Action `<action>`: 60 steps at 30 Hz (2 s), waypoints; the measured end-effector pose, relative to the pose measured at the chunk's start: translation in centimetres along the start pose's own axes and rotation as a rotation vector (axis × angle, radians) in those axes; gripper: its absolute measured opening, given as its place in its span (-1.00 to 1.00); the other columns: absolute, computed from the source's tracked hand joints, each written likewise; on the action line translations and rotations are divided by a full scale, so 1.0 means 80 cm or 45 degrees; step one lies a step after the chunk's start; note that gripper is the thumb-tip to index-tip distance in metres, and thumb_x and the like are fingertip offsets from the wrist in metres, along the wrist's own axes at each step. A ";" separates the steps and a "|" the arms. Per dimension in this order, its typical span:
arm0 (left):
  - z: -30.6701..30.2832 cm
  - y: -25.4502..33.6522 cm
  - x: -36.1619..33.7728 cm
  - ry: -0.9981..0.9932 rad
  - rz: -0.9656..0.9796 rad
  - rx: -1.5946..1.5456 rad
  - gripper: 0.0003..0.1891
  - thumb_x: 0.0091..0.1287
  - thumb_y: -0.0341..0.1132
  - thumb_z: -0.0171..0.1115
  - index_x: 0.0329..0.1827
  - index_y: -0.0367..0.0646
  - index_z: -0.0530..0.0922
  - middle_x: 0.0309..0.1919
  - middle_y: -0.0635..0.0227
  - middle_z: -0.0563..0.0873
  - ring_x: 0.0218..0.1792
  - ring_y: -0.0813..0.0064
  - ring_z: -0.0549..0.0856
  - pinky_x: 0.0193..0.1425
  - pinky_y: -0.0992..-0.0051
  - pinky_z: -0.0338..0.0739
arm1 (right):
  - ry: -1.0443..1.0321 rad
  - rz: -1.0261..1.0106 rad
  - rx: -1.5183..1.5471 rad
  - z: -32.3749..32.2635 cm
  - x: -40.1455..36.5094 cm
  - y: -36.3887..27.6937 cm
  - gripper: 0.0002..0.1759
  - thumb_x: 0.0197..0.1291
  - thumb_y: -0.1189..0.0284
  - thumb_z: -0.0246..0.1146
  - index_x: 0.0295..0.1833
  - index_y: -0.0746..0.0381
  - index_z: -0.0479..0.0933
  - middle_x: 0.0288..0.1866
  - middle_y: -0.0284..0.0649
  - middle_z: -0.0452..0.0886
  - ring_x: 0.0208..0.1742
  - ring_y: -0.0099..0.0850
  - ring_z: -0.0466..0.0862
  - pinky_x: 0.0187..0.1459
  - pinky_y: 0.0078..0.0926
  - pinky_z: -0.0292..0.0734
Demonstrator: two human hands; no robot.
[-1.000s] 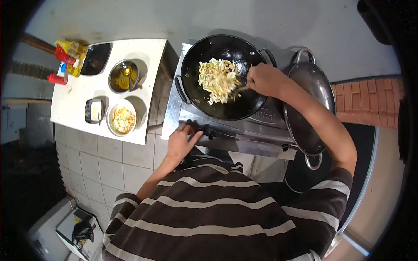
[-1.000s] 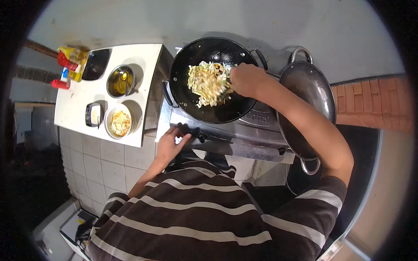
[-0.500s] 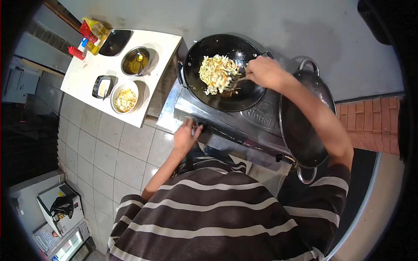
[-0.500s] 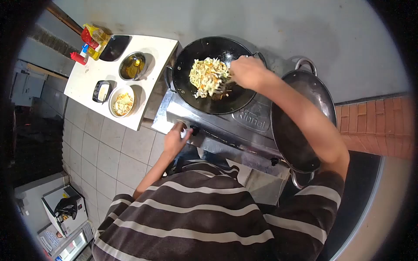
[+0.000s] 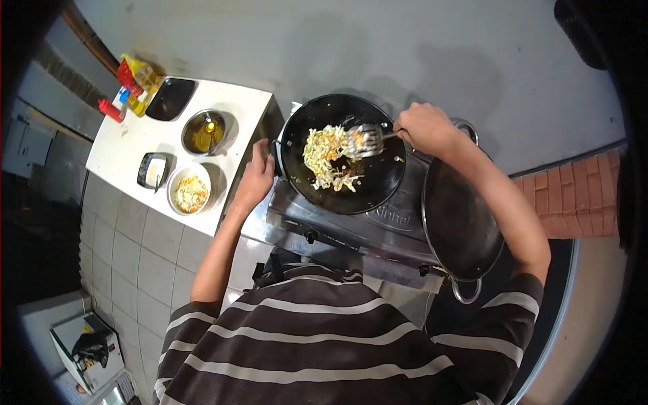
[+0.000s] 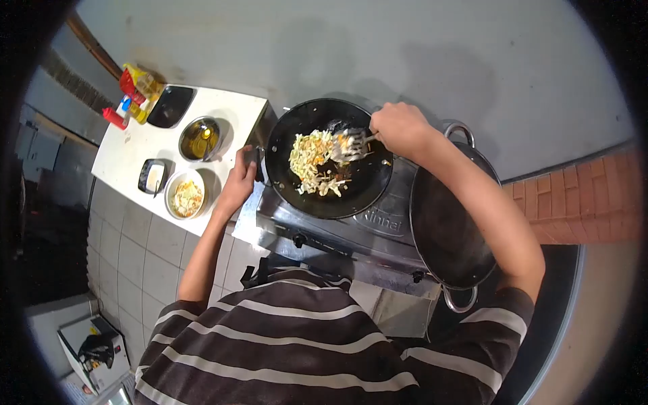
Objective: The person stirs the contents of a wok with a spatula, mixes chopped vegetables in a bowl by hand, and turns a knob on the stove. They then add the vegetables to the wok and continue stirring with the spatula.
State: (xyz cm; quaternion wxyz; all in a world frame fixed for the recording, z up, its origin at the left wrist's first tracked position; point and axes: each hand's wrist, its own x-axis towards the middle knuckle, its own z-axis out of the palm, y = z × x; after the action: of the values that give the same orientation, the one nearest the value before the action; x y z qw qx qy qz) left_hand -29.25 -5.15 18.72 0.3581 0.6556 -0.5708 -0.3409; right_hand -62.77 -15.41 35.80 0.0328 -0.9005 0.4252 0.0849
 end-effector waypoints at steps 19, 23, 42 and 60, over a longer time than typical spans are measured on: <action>-0.008 -0.010 0.004 -0.093 0.079 -0.180 -0.50 0.50 -0.26 0.19 0.44 -0.09 0.29 -0.54 0.30 0.65 -0.61 0.58 0.53 -0.49 0.49 0.40 | -0.189 0.297 0.310 0.134 0.043 0.044 -0.72 0.24 0.22 0.32 -0.10 0.20 0.64 -0.23 -0.02 0.72 -0.07 0.02 0.71 -0.03 -0.04 0.59; -0.017 -0.004 -0.001 -0.131 0.033 -0.193 -0.43 0.47 -0.24 0.23 0.49 -0.07 0.28 -0.56 0.28 0.63 -0.58 0.53 0.54 -0.43 0.46 0.40 | -0.114 0.312 0.391 0.120 0.031 0.001 -0.72 0.25 0.30 0.31 0.00 0.19 0.62 -0.20 -0.01 0.73 -0.07 0.04 0.72 -0.04 -0.01 0.60; -0.040 0.004 0.007 -0.290 0.097 0.017 -0.09 0.16 -0.17 0.54 0.59 0.08 0.23 -0.52 0.34 0.63 -0.52 0.41 0.59 -0.32 0.41 0.50 | 0.086 -0.062 -0.333 0.049 0.078 -0.030 -0.62 0.15 0.51 0.23 0.11 0.00 0.61 -0.31 -0.22 0.67 -0.27 -0.20 0.74 -0.28 -0.20 0.61; -0.034 0.003 -0.002 -0.227 0.086 0.097 -0.08 0.16 -0.21 0.55 0.60 0.10 0.24 -0.47 0.37 0.62 -0.52 0.53 0.54 -0.36 0.50 0.47 | 0.271 -0.138 -0.415 0.021 0.057 -0.033 -0.78 0.14 0.49 0.25 -0.08 0.08 0.61 -0.33 -0.24 0.64 -0.28 -0.30 0.73 -0.29 -0.28 0.57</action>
State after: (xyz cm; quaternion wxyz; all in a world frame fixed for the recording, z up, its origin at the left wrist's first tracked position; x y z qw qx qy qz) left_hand -27.08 -4.77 20.32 0.2921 0.6161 -0.6346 -0.3637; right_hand -58.06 -17.00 33.31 -0.1541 -0.9193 0.3578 0.0550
